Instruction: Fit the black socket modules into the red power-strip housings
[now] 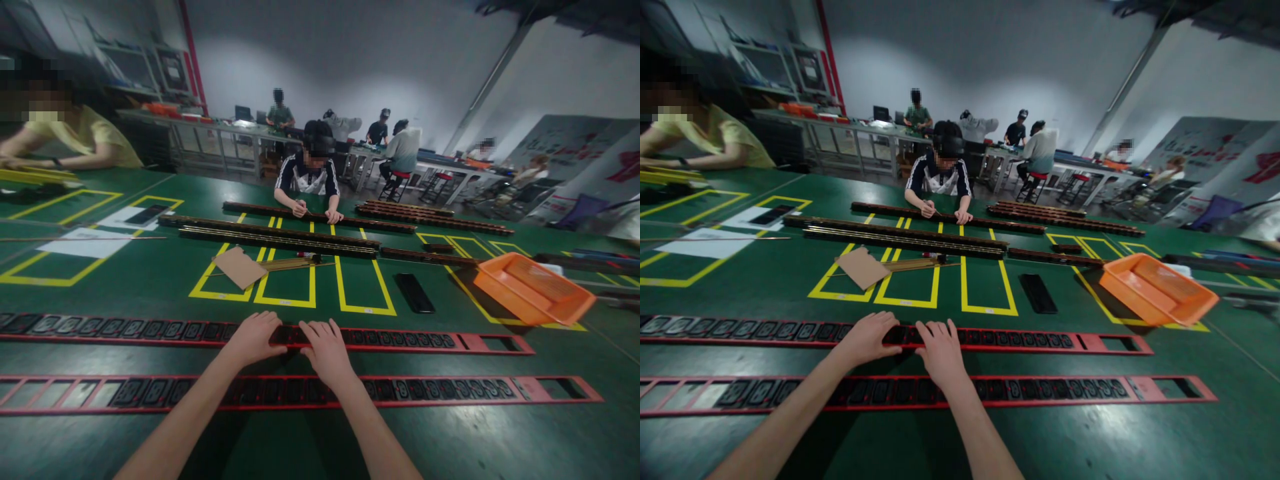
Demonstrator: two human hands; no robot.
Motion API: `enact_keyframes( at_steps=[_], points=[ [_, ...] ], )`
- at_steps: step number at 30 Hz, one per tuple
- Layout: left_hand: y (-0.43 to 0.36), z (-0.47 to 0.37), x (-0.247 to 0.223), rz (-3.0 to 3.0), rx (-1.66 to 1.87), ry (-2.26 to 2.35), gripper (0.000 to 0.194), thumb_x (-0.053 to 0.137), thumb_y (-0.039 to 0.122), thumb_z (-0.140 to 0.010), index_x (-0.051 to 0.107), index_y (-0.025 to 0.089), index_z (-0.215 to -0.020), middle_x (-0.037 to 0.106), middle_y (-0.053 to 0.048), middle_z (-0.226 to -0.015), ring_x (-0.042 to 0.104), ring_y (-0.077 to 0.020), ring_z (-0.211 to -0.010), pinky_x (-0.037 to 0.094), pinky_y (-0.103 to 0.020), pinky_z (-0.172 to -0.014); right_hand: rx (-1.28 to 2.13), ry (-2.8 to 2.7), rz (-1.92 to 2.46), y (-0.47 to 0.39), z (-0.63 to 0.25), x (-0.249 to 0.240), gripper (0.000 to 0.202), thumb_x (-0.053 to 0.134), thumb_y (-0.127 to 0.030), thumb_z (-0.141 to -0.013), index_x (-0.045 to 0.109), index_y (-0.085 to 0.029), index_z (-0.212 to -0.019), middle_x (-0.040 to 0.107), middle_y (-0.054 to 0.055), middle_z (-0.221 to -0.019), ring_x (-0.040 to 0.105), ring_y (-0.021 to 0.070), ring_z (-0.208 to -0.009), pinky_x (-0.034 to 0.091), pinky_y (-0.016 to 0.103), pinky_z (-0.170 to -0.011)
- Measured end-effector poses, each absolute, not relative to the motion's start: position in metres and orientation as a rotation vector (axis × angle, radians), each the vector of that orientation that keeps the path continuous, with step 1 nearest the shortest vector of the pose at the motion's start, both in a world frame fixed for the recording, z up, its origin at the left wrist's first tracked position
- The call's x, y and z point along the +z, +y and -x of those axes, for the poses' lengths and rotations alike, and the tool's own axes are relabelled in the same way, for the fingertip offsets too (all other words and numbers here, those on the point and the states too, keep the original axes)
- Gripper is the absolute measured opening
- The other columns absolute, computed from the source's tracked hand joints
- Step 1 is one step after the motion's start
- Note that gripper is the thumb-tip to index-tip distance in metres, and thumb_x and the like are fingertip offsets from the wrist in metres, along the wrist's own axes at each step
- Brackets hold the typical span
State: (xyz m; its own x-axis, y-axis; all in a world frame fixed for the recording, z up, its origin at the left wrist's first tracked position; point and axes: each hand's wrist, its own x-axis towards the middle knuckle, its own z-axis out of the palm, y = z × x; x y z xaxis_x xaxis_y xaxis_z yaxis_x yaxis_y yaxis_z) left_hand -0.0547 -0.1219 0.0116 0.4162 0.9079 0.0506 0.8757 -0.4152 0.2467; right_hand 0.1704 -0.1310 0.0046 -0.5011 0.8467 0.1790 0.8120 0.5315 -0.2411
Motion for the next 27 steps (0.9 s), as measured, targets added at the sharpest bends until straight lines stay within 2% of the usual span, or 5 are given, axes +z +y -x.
enact_keyframes(
  at_steps=[7, 14, 20, 24, 27],
  points=[
    [-0.1228, 0.0454, 0.0139, -2.486, 0.292, 1.704, 0.046, 0.066, 0.052, -0.078, 0.059, 0.023, -0.113, 0.064, -0.006, -0.111, 0.057, -0.0255, -0.105, 0.04, -0.039, -0.088, 0.087, -2.428, 1.515, -0.1315, -0.1701, 0.0058, 0.056, 0.061, -0.018, -0.088, 0.044, -0.032, -0.14, 0.061, 0.008, -0.124, 0.05, 0.0271, -0.12, 0.021, 0.063, -0.111],
    [-0.1216, 0.0524, 0.0104, -2.398, 0.374, 1.838, 0.058, 0.063, 0.057, -0.079, 0.055, 0.022, -0.125, 0.062, -0.009, -0.123, 0.055, -0.0285, -0.111, 0.038, -0.042, -0.092, 0.009, -2.321, 1.681, -0.134, -0.1709, 0.0057, 0.059, 0.054, -0.007, -0.084, 0.046, -0.026, -0.139, 0.058, 0.012, -0.129, 0.045, 0.0318, -0.125, 0.012, 0.071, -0.109],
    [-0.1212, 0.0519, 0.0094, -2.425, 0.312, 1.788, 0.049, 0.062, 0.058, -0.079, 0.061, 0.022, -0.113, 0.065, -0.008, -0.114, 0.056, -0.0275, -0.107, 0.038, -0.041, -0.089, 0.05, -2.375, 1.646, -0.1322, -0.1721, 0.0024, 0.058, 0.047, -0.008, -0.086, 0.043, -0.019, -0.143, 0.052, 0.015, -0.139, 0.039, 0.0309, -0.134, 0.01, 0.067, -0.113],
    [-0.1206, 0.0515, 0.0083, -2.435, 0.311, 1.777, 0.046, 0.061, 0.056, -0.08, 0.061, 0.023, -0.112, 0.064, -0.008, -0.113, 0.055, -0.0272, -0.107, 0.038, -0.04, -0.089, 0.121, -2.494, 1.456, -0.1314, -0.1728, 0.0021, 0.051, 0.045, -0.016, -0.093, 0.044, -0.021, -0.143, 0.048, 0.011, -0.146, 0.037, 0.0257, -0.137, 0.015, 0.058, -0.117],
    [-0.1203, 0.0519, 0.0073, -2.421, 0.314, 1.772, 0.044, 0.06, 0.055, -0.081, 0.061, 0.023, -0.111, 0.064, -0.007, -0.112, 0.055, -0.027, -0.106, 0.038, -0.04, -0.089, 0.12, -2.515, 1.405, -0.1323, -0.1732, 0.0031, 0.047, 0.048, -0.024, -0.095, 0.047, -0.023, -0.141, 0.046, 0.01, -0.148, 0.036, 0.0254, -0.138, 0.02, 0.054, -0.117]
  ],
)
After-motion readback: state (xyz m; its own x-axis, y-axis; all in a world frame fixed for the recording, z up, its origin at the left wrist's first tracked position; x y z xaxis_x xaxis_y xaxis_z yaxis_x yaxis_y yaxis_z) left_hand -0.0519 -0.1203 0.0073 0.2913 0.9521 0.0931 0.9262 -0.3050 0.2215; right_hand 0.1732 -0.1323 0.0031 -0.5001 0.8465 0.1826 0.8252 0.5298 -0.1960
